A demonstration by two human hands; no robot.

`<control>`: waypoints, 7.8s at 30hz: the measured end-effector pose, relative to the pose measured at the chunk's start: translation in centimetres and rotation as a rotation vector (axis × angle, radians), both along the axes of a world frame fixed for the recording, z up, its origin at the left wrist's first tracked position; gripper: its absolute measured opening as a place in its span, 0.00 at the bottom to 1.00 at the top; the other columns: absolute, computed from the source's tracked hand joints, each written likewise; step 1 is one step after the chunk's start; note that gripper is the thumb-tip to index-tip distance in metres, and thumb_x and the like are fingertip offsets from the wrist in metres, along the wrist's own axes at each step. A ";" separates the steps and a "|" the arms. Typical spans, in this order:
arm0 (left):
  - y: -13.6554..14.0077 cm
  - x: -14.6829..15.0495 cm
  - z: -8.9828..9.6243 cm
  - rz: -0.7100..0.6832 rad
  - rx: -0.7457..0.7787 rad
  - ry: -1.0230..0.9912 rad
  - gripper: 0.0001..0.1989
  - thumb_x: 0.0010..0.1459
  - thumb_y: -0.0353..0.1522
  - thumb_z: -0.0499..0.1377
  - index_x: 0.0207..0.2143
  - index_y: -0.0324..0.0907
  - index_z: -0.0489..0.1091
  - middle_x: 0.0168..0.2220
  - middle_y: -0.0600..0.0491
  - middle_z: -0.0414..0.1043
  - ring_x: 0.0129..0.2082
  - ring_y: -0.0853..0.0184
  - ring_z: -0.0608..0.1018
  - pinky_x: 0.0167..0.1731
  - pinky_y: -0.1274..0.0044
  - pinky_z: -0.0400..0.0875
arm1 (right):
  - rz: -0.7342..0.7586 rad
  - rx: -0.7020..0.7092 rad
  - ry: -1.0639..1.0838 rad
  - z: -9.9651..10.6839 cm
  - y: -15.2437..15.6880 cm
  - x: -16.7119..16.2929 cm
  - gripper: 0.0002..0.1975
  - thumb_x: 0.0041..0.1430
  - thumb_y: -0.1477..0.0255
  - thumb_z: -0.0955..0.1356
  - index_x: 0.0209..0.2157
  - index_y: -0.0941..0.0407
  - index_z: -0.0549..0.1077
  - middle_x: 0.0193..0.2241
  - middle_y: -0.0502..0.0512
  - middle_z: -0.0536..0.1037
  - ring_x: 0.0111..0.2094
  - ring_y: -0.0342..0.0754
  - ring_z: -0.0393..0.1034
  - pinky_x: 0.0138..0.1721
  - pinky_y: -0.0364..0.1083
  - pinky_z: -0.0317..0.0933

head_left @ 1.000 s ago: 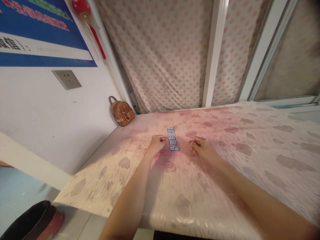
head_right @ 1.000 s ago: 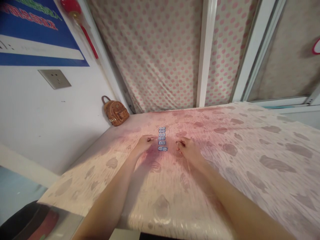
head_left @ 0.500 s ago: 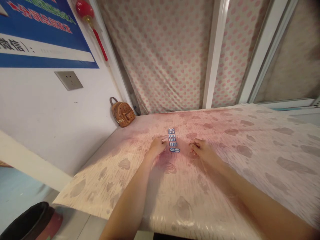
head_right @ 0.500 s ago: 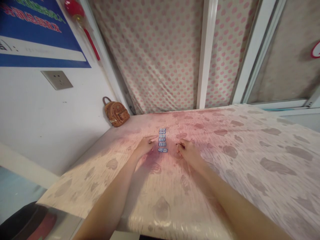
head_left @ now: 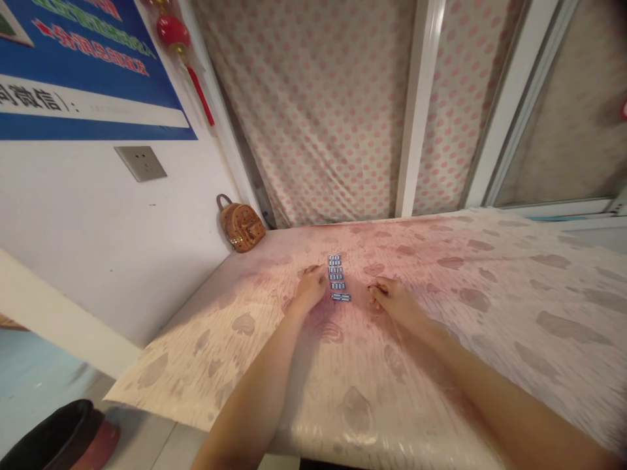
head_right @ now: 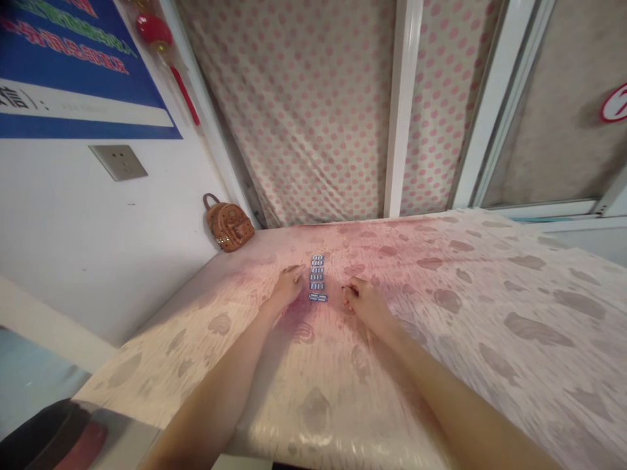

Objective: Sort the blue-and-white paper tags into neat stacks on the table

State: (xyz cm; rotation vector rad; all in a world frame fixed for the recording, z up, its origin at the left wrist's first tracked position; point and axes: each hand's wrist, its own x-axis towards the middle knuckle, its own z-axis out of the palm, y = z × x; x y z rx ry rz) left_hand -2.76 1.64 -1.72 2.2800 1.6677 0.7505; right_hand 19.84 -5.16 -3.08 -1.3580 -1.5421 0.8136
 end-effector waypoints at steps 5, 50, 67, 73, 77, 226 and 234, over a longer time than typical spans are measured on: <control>2.8 2.6 -0.1 -0.055 -0.080 0.173 0.32 0.68 0.40 0.40 0.68 0.32 0.51 0.70 0.41 0.46 0.71 0.58 0.48 0.68 0.67 0.45 | 0.020 0.006 -0.016 -0.5 0.3 -0.1 0.09 0.57 0.68 0.61 0.28 0.55 0.69 0.21 0.51 0.74 0.19 0.42 0.68 0.21 0.41 0.60; 0.1 6.2 -0.6 -0.487 -0.146 0.369 0.33 0.68 0.48 0.36 0.69 0.44 0.50 0.72 0.50 0.42 0.72 0.59 0.43 0.69 0.63 0.40 | -0.128 0.152 -0.050 1.4 -0.4 0.1 0.09 0.58 0.68 0.61 0.30 0.53 0.71 0.20 0.49 0.75 0.21 0.45 0.68 0.24 0.43 0.57; 5.2 4.4 0.4 -0.213 -0.128 0.250 0.28 0.70 0.42 0.38 0.67 0.44 0.54 0.70 0.49 0.51 0.70 0.61 0.51 0.68 0.62 0.42 | -0.149 0.185 0.016 2.3 -0.5 0.6 0.11 0.58 0.66 0.60 0.30 0.54 0.71 0.20 0.50 0.73 0.22 0.46 0.68 0.24 0.44 0.59; 8.2 5.8 -1.2 -0.179 -0.091 0.348 0.30 0.68 0.46 0.40 0.68 0.48 0.52 0.71 0.50 0.46 0.70 0.53 0.49 0.67 0.56 0.42 | -0.182 0.149 0.005 2.1 0.0 1.1 0.10 0.57 0.67 0.60 0.31 0.54 0.71 0.20 0.50 0.73 0.20 0.46 0.67 0.24 0.44 0.58; 6.8 5.1 -2.1 -0.292 -0.062 0.376 0.30 0.69 0.46 0.37 0.69 0.46 0.50 0.71 0.50 0.43 0.71 0.58 0.48 0.68 0.60 0.42 | -0.200 0.152 -0.014 2.1 0.1 1.1 0.09 0.56 0.69 0.61 0.30 0.54 0.71 0.20 0.51 0.74 0.22 0.47 0.69 0.25 0.44 0.59; -14.7 4.0 1.3 -0.410 -0.151 0.356 0.35 0.66 0.53 0.38 0.71 0.50 0.43 0.72 0.54 0.35 0.72 0.58 0.37 0.69 0.58 0.39 | -0.189 0.209 -0.046 1.1 0.9 1.4 0.09 0.59 0.73 0.62 0.32 0.56 0.74 0.25 0.52 0.77 0.26 0.45 0.71 0.30 0.42 0.61; -17.1 2.2 1.7 -0.267 -0.091 0.362 0.31 0.67 0.49 0.42 0.68 0.49 0.52 0.72 0.52 0.39 0.72 0.53 0.42 0.68 0.53 0.43 | -0.197 0.174 -0.077 1.7 0.5 1.1 0.09 0.58 0.74 0.62 0.31 0.56 0.74 0.25 0.52 0.77 0.27 0.45 0.71 0.30 0.42 0.60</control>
